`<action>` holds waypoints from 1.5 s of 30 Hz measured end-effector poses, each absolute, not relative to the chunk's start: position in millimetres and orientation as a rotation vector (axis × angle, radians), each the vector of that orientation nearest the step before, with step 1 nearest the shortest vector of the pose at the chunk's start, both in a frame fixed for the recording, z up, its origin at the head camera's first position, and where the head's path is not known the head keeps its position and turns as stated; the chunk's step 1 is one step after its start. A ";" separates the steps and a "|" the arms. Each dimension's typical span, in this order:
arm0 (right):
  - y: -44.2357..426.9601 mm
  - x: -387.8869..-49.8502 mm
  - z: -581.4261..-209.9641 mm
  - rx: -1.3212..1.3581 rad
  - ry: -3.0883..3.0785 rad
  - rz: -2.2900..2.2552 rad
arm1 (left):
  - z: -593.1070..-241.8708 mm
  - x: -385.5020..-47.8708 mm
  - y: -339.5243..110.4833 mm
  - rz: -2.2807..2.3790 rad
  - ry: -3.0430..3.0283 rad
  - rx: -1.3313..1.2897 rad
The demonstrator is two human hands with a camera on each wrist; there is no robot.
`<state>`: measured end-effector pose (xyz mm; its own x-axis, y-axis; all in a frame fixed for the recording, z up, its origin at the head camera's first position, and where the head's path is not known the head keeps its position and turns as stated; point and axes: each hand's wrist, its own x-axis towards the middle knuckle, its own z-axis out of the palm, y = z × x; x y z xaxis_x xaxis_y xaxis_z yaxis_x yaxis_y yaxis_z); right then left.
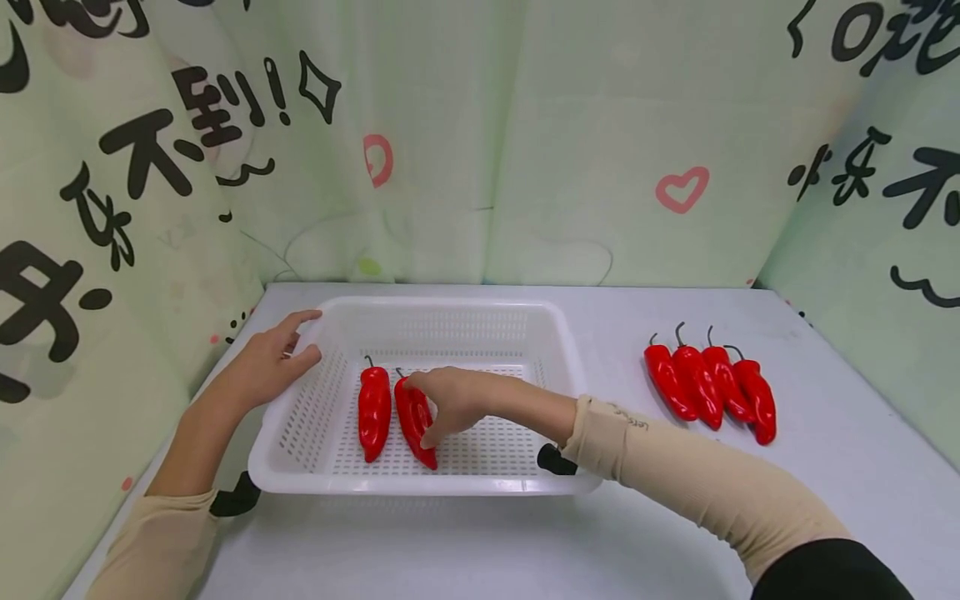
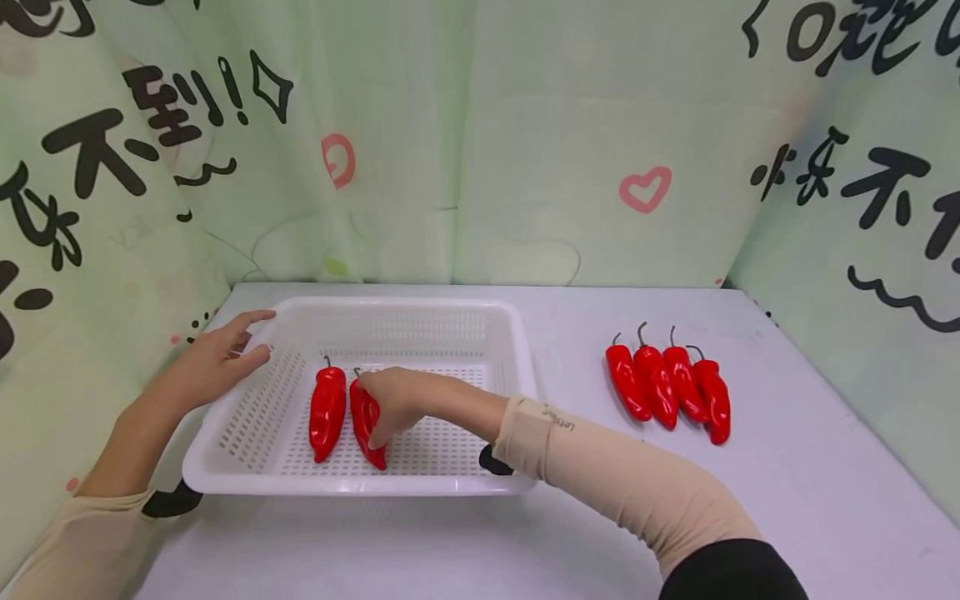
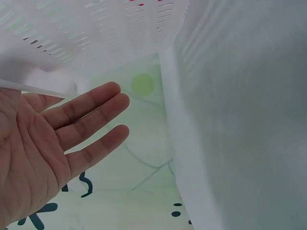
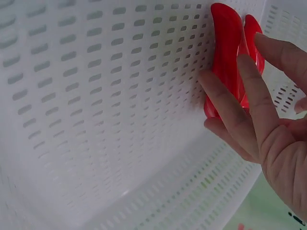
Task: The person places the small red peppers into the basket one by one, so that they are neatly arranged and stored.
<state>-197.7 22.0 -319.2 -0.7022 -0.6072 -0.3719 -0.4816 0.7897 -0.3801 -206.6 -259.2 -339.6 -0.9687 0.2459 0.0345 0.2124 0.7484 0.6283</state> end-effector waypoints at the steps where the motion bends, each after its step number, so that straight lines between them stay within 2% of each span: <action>1: 22.0 -197.3 -319.2 -0.811 2.491 -0.352 | -339.9 -206.2 -259.1 1.033 2.889 0.373; 13: 22.3 -194.4 -313.7 -0.718 2.478 -0.340 | -339.8 -205.4 -259.6 1.057 2.877 0.373; 23: 29.0 -191.9 -308.9 -0.816 2.352 -0.092 | -339.3 -207.2 -259.4 1.045 2.880 0.367; 35: 32.1 -194.6 -308.3 -0.861 2.310 -0.105 | -339.4 -207.5 -259.5 1.036 2.899 0.398; 45: 47.4 -203.2 -284.6 -0.980 2.386 -0.122 | -340.7 -208.1 -260.4 1.039 2.895 0.398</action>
<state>-203.2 47.4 -284.6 -0.5818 -0.6728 -0.4571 -0.6227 0.7299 -0.2819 -208.1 -260.4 -340.7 -0.9662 0.2530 0.0484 0.2260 0.7427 0.6304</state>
